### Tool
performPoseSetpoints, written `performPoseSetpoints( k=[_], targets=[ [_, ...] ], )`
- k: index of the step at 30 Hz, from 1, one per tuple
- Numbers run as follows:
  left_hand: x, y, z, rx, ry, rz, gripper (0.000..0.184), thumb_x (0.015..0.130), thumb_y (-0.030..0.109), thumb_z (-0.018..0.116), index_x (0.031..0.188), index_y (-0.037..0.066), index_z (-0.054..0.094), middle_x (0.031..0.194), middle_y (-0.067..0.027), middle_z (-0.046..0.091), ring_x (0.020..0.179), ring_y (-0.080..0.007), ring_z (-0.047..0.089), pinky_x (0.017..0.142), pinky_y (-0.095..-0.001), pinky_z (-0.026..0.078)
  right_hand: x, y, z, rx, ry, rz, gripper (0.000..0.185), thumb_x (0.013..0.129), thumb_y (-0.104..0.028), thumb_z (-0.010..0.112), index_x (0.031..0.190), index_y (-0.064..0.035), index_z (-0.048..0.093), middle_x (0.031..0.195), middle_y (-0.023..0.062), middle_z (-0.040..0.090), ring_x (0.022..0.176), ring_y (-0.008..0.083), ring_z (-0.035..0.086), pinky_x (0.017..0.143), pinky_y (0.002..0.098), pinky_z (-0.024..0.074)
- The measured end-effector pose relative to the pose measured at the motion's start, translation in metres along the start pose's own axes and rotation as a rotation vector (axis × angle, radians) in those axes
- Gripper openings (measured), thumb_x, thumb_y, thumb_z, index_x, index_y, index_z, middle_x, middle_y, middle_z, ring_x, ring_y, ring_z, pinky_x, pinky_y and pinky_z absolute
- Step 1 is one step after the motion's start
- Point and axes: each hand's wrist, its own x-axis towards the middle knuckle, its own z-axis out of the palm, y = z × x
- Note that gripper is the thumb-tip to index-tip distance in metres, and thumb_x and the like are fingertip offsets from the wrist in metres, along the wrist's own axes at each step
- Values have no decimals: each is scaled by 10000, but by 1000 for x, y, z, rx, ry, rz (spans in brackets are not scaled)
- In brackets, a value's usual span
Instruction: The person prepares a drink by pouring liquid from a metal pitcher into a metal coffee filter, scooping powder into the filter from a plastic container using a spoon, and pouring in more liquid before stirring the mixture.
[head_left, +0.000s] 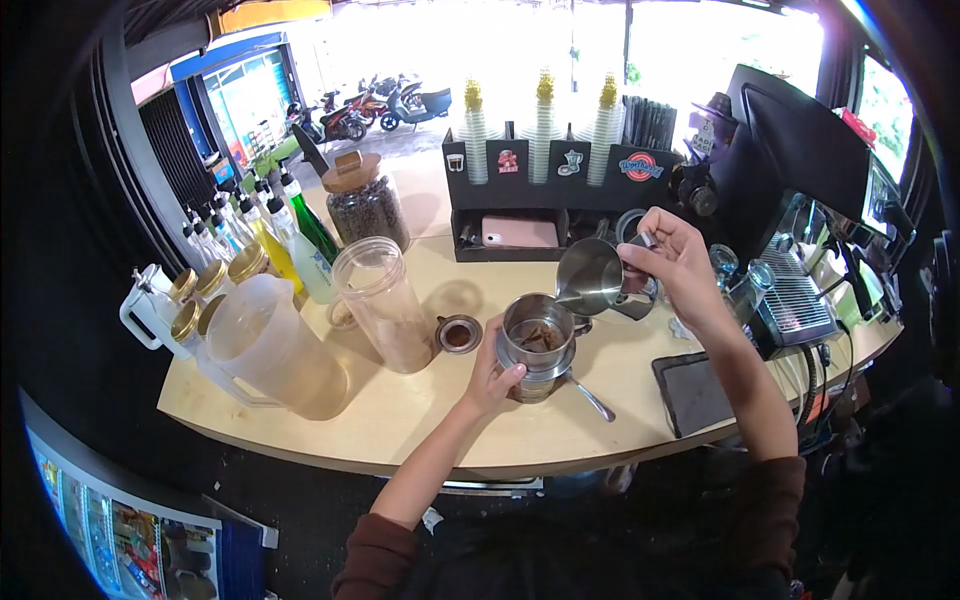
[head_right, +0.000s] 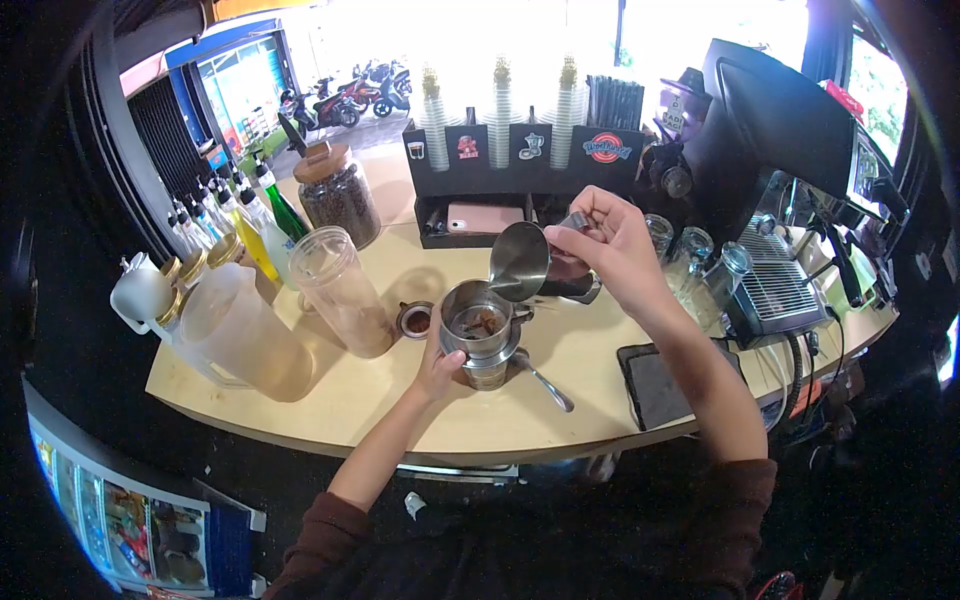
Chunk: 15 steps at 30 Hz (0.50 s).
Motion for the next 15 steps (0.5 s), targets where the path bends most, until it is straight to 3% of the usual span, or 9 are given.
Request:
performPoseSetpoints(
  k=[9, 15],
  targets=[
    [-1, -2, -2, 37, -4, 9, 790, 795, 376, 643, 1365, -25, 271, 1284, -174, 456, 1231, -247, 445, 1053, -378, 327, 5, 1, 5, -54, -3, -3, 219, 827, -36, 699, 770, -72, 492, 695, -39, 554, 586, -18, 477, 490, 154, 340],
    [-1, -2, -1, 40, -3, 17, 782, 798, 376, 634, 1365, -24, 271, 1276, -173, 461, 1229, -246, 445, 1051, -376, 329, 7, 2, 3, -89, -18, -23, 219, 827, -36, 702, 775, -63, 491, 699, -35, 548, 585, -13, 484, 486, 161, 344]
  ],
)
